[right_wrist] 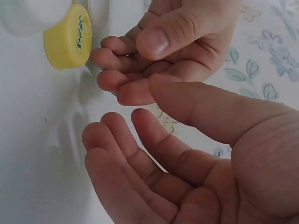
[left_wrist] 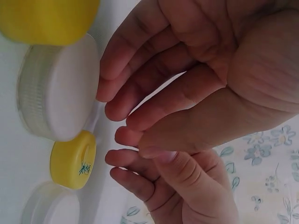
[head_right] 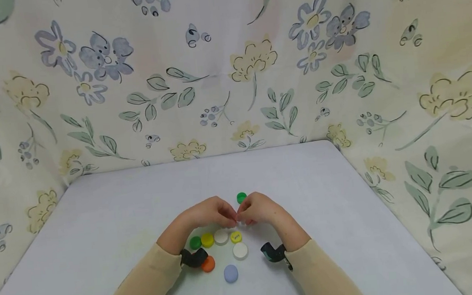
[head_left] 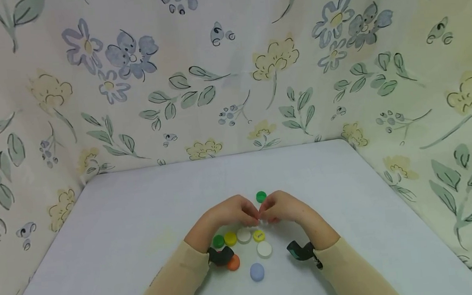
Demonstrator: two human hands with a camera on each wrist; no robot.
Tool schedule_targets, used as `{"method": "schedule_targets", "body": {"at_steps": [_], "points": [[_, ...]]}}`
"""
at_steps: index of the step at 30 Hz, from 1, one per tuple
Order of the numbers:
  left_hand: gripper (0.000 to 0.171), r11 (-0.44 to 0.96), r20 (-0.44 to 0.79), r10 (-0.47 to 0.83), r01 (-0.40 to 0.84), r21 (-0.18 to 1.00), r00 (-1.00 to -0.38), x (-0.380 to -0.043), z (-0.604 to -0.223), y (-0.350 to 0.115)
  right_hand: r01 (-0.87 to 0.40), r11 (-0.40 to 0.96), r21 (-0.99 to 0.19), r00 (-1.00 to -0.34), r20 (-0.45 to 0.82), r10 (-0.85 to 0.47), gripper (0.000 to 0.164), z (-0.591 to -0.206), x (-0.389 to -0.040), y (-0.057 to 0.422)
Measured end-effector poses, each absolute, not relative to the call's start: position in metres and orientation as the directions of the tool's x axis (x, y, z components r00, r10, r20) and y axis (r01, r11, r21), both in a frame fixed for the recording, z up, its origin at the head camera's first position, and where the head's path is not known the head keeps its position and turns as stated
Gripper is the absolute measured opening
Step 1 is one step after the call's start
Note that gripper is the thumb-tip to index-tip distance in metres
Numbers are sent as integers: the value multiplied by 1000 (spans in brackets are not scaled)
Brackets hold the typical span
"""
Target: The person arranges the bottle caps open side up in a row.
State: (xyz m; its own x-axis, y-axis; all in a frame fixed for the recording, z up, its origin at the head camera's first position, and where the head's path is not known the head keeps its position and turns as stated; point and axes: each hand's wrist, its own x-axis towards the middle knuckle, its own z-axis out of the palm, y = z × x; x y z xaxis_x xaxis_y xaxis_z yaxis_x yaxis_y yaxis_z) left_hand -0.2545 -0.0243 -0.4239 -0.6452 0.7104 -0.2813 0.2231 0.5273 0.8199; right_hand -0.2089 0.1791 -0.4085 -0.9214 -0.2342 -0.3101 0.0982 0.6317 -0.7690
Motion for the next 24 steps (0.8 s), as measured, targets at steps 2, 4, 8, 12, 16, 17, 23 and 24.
{"method": "schedule_targets", "body": {"at_steps": [2,4,8,12,16,17,23,24], "points": [[9,528,-279,729,252,811,-626,-253,-424,-24,84,643,-762,-911,-321,-261,7,-407,-207,178],[8,525,-276,744,277,805,-608,-252,-423,-23,75,658,-750,-899,-336,-281,8,-405,-205,178],[10,527,-273,764,322,786,-585,-250,-421,-22,62,702,-709,-884,-366,-292,12,-400,-201,175],[11,554,-290,761,349,756,-580,-247,-419,-20,36,747,-663,-872,-386,-301,14,-398,-195,171],[14,584,-308,749,365,725,-587,-243,-418,-19,13,780,-626,-867,-396,-304,15,-401,-192,168],[16,591,-311,746,372,715,-588,-242,-419,-19,5,787,-617,-868,-393,-303,16,-401,-192,167],[17,622,-323,740,418,662,-590,-236,-420,-15,7,815,-580,-881,-389,-270,21,-405,-189,161],[17,623,-322,741,425,656,-590,-236,-420,-15,10,816,-578,-882,-390,-265,20,-405,-189,160]]}}
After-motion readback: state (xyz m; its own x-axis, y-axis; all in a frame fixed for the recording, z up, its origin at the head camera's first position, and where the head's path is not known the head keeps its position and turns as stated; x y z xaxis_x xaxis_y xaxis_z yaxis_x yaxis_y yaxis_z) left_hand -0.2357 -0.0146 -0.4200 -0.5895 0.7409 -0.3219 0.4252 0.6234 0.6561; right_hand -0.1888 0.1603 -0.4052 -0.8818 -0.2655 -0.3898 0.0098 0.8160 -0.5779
